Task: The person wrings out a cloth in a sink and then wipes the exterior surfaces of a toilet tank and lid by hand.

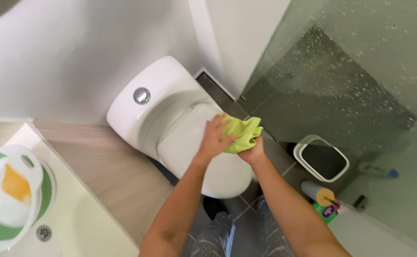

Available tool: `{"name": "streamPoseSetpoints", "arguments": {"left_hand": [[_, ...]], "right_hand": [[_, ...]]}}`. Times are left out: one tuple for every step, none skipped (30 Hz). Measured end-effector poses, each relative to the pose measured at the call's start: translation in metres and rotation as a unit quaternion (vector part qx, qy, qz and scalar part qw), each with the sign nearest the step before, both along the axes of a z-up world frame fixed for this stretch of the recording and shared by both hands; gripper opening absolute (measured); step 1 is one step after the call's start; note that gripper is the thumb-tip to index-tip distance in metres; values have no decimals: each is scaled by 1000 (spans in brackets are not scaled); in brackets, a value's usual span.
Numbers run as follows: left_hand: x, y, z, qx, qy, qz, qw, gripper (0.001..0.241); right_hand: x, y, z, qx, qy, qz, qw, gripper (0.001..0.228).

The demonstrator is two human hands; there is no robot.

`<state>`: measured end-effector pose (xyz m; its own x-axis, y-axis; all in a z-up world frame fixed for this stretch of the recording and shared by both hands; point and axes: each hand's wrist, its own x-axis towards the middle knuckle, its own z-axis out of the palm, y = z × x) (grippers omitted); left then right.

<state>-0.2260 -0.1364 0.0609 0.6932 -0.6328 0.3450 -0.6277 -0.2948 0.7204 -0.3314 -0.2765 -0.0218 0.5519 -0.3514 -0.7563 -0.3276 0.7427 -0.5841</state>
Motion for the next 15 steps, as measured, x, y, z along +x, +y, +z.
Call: {"name": "streamPoseSetpoints", "arguments": {"left_hand": [[36, 9, -2, 1, -7, 0, 1000, 54], [65, 18, -8, 35, -43, 70, 996, 47], [95, 29, -15, 69, -80, 140, 985, 42], [119, 35, -12, 73, -78, 148, 983, 42], [144, 43, -11, 159, -114, 181, 964, 49], [173, 48, -9, 242, -152, 206, 936, 56], [192, 56, -22, 246, -151, 207, 935, 56], [210, 63, -35, 281, -194, 188, 921, 61], [230, 71, -49, 315, -236, 167, 904, 67], [229, 73, -45, 322, -230, 169, 903, 67], [229, 74, -39, 378, -191, 148, 894, 65], [238, 73, -30, 429, -156, 125, 881, 68], [240, 68, -26, 433, -156, 125, 879, 68], [237, 66, -22, 448, -139, 125, 874, 67], [235, 65, -17, 463, -123, 125, 869, 66]], "right_hand": [[18, -2, 2, 1, -7, 0, 1000, 44], [29, -5, 2, -11, -38, -20, 999, 41], [41, -6, -1, -23, -69, -41, 997, 38], [56, -6, -5, -20, -67, -32, 997, 38], [72, -5, -11, -29, -93, -47, 994, 35], [89, -3, -17, -39, -121, -68, 990, 33], [114, 12, -22, -35, -120, -66, 990, 33], [137, 27, -26, -45, -147, -87, 984, 31], [162, 42, -31, -55, -173, -109, 977, 30], [179, 56, -35, -50, -167, -104, 979, 30], [197, 71, -38, -58, -189, -123, 972, 30], [224, 83, -39, -67, -215, -146, 963, 30], [236, 86, -47, -63, -215, -145, 964, 30], [242, 92, -55, -250, -169, -15, 953, 46], [249, 99, -61, -422, -117, 119, 891, 65]]}}
